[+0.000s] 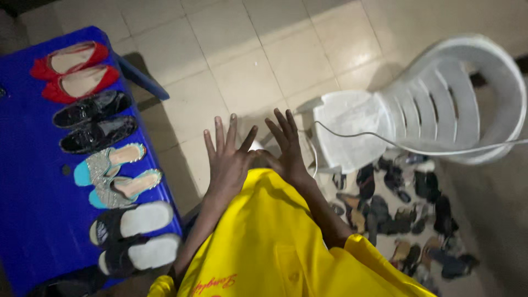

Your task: The person picks up a shoe and wipes the sole and sides with a cloth.

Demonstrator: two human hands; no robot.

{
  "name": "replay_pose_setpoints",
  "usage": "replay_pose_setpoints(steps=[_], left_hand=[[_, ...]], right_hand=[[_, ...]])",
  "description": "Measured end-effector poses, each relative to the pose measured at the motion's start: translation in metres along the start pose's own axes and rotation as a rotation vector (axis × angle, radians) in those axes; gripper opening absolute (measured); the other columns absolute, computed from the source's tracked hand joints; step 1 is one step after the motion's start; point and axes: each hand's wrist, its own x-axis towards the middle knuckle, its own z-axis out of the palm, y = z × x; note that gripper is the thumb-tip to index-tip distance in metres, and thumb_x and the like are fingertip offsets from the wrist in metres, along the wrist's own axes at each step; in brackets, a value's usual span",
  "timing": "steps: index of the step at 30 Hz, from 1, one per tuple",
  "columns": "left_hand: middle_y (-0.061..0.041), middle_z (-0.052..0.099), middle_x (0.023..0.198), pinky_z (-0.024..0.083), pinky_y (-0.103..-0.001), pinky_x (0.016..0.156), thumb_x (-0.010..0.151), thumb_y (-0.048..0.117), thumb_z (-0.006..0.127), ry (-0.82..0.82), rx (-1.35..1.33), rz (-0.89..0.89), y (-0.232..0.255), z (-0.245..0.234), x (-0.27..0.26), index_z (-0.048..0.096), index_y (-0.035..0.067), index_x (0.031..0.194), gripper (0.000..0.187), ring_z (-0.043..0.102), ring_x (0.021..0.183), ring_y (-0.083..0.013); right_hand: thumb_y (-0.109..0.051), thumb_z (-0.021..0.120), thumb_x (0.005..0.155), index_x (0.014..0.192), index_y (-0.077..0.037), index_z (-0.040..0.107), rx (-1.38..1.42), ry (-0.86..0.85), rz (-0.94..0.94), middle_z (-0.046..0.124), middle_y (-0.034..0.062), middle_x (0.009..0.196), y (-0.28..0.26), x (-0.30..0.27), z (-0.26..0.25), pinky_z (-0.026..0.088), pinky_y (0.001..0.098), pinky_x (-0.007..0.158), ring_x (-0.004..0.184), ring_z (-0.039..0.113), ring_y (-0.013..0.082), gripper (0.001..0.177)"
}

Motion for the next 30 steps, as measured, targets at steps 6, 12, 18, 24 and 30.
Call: replay_pose_setpoints(steps=[6,12,18,24,30], left_hand=[[-0.026,0.012,0.17,0.002,-0.074,0.118,0.104,0.035,0.05,0.106,-0.055,-0.243,0.002,0.003,0.036,0.04,0.011,0.16,0.062,0.0,0.155,-0.0536],[-0.025,0.011,0.171,-0.001,-0.073,0.12,0.111,0.044,0.031,0.154,-0.051,-0.386,-0.029,0.005,0.058,0.039,0.014,0.161,0.058,-0.002,0.157,-0.0521],[-0.026,0.009,0.169,-0.004,-0.073,0.116,0.104,0.058,0.04,0.132,-0.046,-0.487,-0.082,0.002,0.095,0.037,0.014,0.161,0.072,-0.007,0.153,-0.0507],[-0.03,0.007,0.172,-0.003,-0.074,0.121,0.104,0.061,0.043,0.261,-0.15,-0.506,-0.134,-0.022,0.141,0.032,0.004,0.163,0.083,-0.01,0.158,-0.0504],[-0.027,0.01,0.171,0.0,-0.072,0.123,0.101,0.064,0.049,0.402,-0.165,-0.524,-0.189,-0.049,0.18,0.033,0.003,0.161,0.086,-0.004,0.157,-0.0538]], right_hand=[[-0.042,0.072,0.098,0.15,-0.016,0.057,-0.2,-0.061,-0.215,0.035,0.0091,0.168,0.017,0.064,-0.006,0.023,0.0589,0.129,0.162,0.017,0.0399,0.06],[-0.052,0.062,0.098,0.145,-0.015,0.06,-0.196,-0.229,-0.232,0.036,0.0111,0.165,0.02,0.126,0.019,0.022,0.0638,0.122,0.157,0.018,0.0427,0.06],[-0.056,0.064,0.095,0.149,-0.017,0.053,-0.309,-0.318,-0.321,0.031,0.012,0.165,0.019,0.192,0.038,0.022,0.066,0.117,0.154,0.016,0.045,0.067],[-0.04,0.07,0.097,0.149,-0.022,0.053,-0.291,-0.334,-0.376,0.031,0.0096,0.167,0.014,0.263,0.064,0.024,0.0635,0.119,0.156,0.015,0.0436,0.058],[-0.036,0.074,0.097,0.148,-0.019,0.055,-0.133,-0.356,-0.408,0.037,0.0082,0.164,0.014,0.336,0.105,0.028,0.0558,0.122,0.157,0.024,0.0365,0.057]])
